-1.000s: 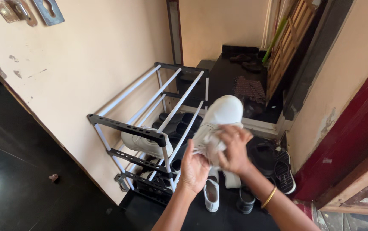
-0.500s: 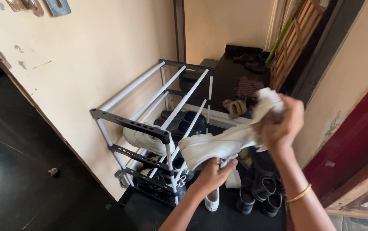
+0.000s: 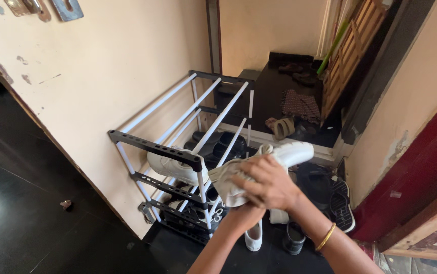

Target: The person wipes several pairs of shoes with a cloth, including white sneakers and black shoes, then places them on a multi-tier shoe rack. The person handles each shoe individually, wiping the exterior surfaces before arranging them on the rack.

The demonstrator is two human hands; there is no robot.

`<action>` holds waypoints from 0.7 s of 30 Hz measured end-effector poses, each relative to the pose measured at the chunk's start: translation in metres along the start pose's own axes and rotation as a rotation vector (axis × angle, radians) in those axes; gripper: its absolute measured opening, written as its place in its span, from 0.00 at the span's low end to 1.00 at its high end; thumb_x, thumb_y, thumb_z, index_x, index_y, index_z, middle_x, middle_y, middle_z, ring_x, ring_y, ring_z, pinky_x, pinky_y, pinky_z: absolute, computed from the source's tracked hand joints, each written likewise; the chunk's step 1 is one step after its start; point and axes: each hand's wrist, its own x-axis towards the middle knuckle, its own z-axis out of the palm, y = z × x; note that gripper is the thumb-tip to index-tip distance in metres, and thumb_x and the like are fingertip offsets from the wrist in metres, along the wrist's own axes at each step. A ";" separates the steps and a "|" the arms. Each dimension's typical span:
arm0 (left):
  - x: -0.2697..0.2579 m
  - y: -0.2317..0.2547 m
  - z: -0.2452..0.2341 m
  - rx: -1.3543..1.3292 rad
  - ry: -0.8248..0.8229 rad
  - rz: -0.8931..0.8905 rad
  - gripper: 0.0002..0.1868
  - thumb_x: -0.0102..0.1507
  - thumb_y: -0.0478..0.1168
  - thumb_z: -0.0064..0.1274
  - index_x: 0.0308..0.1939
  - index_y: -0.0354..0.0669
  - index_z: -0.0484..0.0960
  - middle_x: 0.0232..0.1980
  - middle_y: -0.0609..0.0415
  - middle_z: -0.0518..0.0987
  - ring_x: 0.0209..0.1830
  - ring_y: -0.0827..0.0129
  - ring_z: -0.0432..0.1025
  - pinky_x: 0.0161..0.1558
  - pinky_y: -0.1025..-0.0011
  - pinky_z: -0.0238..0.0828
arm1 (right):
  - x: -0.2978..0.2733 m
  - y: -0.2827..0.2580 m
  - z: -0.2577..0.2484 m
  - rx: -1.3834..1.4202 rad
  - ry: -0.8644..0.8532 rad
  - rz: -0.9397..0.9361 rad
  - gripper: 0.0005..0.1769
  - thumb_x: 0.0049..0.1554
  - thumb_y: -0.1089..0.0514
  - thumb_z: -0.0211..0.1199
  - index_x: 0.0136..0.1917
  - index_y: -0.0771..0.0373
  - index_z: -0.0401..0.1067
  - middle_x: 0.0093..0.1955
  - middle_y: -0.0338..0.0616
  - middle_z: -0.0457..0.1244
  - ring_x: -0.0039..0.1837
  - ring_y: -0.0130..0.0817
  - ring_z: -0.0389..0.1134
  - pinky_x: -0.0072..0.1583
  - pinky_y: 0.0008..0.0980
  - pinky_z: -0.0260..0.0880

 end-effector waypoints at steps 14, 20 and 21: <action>-0.001 -0.049 0.031 0.104 0.028 0.050 0.17 0.72 0.41 0.51 0.63 0.39 0.71 0.57 0.45 0.75 0.57 0.64 0.71 0.61 0.62 0.71 | 0.015 -0.022 0.001 0.139 0.167 0.272 0.25 0.42 0.61 0.67 0.56 0.62 0.74 0.53 0.47 0.65 0.55 0.43 0.63 0.58 0.42 0.60; 0.011 -0.034 0.041 0.078 0.199 -0.407 0.23 0.69 0.50 0.45 0.66 0.48 0.68 0.64 0.56 0.73 0.64 0.70 0.65 0.67 0.62 0.61 | 0.027 -0.035 -0.003 0.176 0.012 0.003 0.30 0.49 0.49 0.70 0.63 0.59 0.74 0.61 0.47 0.65 0.63 0.45 0.64 0.62 0.44 0.60; 0.008 -0.037 0.026 0.018 0.101 -0.180 0.25 0.70 0.48 0.43 0.69 0.43 0.66 0.66 0.50 0.72 0.67 0.65 0.65 0.67 0.61 0.62 | 0.024 -0.020 -0.008 0.202 0.023 0.017 0.30 0.49 0.49 0.70 0.64 0.58 0.74 0.60 0.47 0.65 0.63 0.45 0.64 0.61 0.45 0.60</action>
